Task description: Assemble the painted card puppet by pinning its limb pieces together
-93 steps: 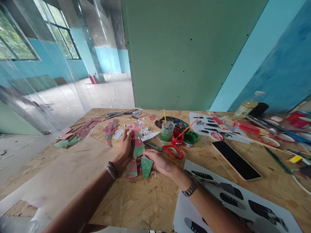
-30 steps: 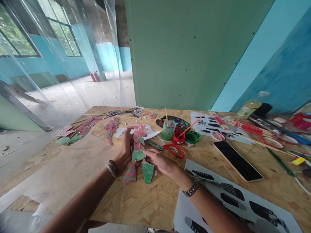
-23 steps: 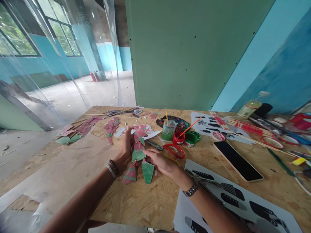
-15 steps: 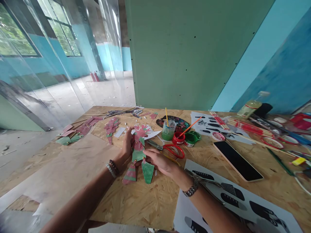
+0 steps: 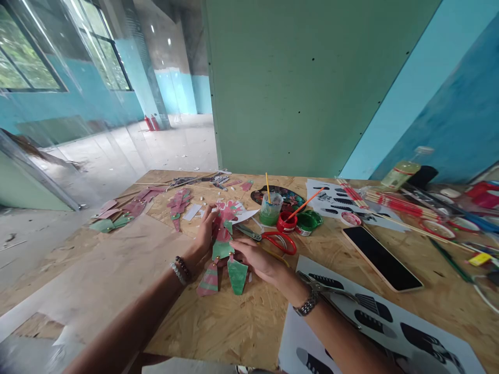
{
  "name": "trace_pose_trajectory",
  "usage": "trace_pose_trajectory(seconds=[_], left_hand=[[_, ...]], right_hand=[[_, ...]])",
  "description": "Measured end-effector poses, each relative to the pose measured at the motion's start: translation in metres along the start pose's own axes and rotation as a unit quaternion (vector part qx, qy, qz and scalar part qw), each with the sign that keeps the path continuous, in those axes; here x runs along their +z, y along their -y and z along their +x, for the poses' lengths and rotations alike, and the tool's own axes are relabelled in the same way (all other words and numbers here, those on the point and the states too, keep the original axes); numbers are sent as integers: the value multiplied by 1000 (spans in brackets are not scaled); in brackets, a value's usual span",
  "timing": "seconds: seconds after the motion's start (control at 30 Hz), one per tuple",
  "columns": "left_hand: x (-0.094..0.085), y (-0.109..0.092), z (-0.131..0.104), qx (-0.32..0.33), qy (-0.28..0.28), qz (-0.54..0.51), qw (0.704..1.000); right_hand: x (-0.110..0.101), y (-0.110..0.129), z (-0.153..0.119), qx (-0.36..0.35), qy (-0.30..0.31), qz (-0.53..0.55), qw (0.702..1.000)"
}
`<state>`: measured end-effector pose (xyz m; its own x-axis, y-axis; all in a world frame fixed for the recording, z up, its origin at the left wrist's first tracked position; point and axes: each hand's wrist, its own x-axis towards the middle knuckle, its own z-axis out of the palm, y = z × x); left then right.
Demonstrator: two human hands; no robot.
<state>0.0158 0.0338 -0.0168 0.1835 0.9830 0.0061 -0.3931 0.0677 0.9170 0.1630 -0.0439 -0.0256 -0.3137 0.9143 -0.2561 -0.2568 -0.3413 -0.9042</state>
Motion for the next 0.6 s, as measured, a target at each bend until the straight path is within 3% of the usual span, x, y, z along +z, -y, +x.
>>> trace_pose_trajectory(seconds=[0.13, 0.3, 0.4, 0.5, 0.6], left_hand=[[1, 1, 2, 7, 13, 2, 1000], [-4, 7, 11, 2, -47, 46, 998], [-5, 3, 11, 78, -54, 106, 990], [-6, -7, 8, 189, -37, 195, 962], [-7, -15, 3, 181, 43, 234, 954]], right_hand=[[4, 3, -3, 17, 9, 9, 1000], [9, 6, -7, 37, 19, 1, 999], [10, 5, -7, 22, -17, -12, 1000], [10, 8, -8, -47, -56, -56, 996], [11, 17, -12, -93, -41, -98, 990]])
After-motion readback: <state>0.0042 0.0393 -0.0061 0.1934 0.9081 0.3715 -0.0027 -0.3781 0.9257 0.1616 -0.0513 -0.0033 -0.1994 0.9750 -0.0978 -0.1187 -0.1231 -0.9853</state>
